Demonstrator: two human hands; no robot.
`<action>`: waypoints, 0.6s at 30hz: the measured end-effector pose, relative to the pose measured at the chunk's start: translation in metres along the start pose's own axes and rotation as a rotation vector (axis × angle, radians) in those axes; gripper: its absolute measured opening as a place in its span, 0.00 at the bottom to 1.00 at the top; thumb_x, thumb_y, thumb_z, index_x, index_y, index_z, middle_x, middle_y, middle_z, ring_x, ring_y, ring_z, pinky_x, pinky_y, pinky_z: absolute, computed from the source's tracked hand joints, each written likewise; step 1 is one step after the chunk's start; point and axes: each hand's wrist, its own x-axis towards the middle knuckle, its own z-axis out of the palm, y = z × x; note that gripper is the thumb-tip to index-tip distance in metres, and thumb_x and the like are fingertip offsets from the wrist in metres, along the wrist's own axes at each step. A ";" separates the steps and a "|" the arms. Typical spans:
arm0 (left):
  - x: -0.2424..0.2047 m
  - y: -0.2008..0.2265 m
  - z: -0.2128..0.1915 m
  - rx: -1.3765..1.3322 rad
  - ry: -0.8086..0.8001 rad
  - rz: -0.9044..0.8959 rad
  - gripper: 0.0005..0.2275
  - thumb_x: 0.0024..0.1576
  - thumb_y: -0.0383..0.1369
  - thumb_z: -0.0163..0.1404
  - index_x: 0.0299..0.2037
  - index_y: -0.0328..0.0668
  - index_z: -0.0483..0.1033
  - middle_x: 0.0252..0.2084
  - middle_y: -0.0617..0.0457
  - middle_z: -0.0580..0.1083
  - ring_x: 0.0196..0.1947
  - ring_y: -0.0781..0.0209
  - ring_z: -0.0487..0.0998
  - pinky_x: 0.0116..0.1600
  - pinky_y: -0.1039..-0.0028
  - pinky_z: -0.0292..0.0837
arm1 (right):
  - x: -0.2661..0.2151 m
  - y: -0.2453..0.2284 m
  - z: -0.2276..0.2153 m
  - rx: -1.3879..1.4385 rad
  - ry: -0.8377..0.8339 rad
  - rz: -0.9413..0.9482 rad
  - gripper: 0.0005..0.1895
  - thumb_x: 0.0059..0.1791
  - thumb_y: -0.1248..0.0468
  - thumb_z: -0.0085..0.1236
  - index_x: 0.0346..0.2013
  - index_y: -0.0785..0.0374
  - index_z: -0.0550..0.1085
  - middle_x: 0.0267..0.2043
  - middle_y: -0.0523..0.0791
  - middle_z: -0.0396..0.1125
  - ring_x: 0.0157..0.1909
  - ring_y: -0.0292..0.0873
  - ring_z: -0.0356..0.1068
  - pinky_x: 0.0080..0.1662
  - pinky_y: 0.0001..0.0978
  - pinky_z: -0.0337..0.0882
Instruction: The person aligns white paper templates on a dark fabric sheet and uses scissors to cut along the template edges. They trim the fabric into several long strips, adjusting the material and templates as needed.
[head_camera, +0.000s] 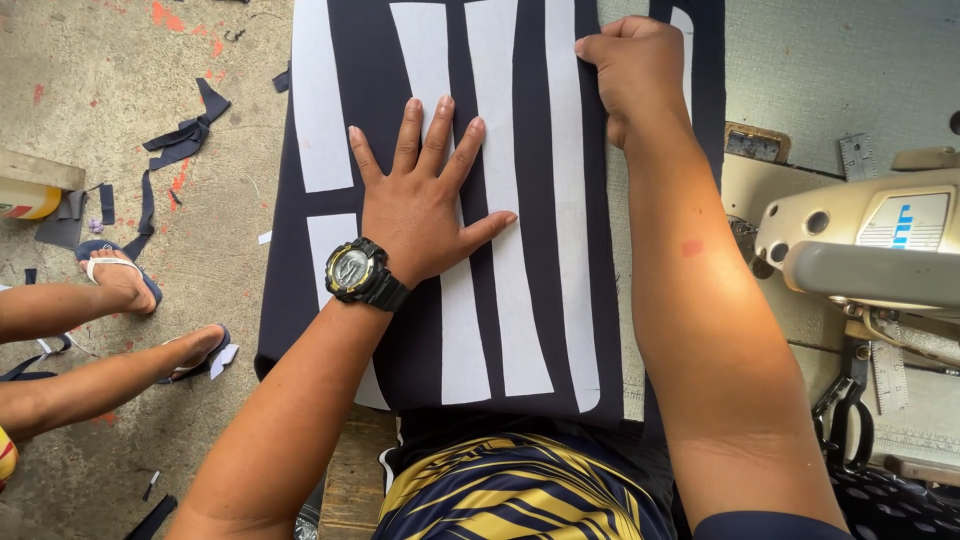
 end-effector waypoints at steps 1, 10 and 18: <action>0.000 0.000 0.000 0.002 0.014 0.005 0.42 0.57 0.71 0.42 0.77 0.60 0.52 0.79 0.51 0.45 0.77 0.45 0.42 0.66 0.23 0.39 | 0.002 0.002 0.001 -0.047 0.028 -0.025 0.11 0.46 0.67 0.65 0.23 0.55 0.70 0.20 0.36 0.60 0.23 0.32 0.58 0.26 0.26 0.62; 0.002 0.000 -0.004 -0.024 -0.037 -0.015 0.41 0.57 0.70 0.39 0.77 0.60 0.49 0.79 0.51 0.44 0.77 0.45 0.39 0.66 0.23 0.35 | -0.066 0.017 -0.028 -0.302 -0.137 -0.046 0.11 0.47 0.58 0.62 0.40 0.54 0.70 0.37 0.39 0.70 0.33 0.33 0.66 0.34 0.29 0.66; 0.003 0.004 -0.010 -0.045 -0.076 -0.033 0.41 0.56 0.70 0.35 0.76 0.59 0.48 0.79 0.51 0.43 0.77 0.45 0.38 0.66 0.23 0.32 | -0.184 0.072 -0.090 -0.599 -0.107 0.013 0.22 0.49 0.55 0.57 0.58 0.53 0.69 0.21 0.38 0.59 0.25 0.37 0.57 0.32 0.32 0.59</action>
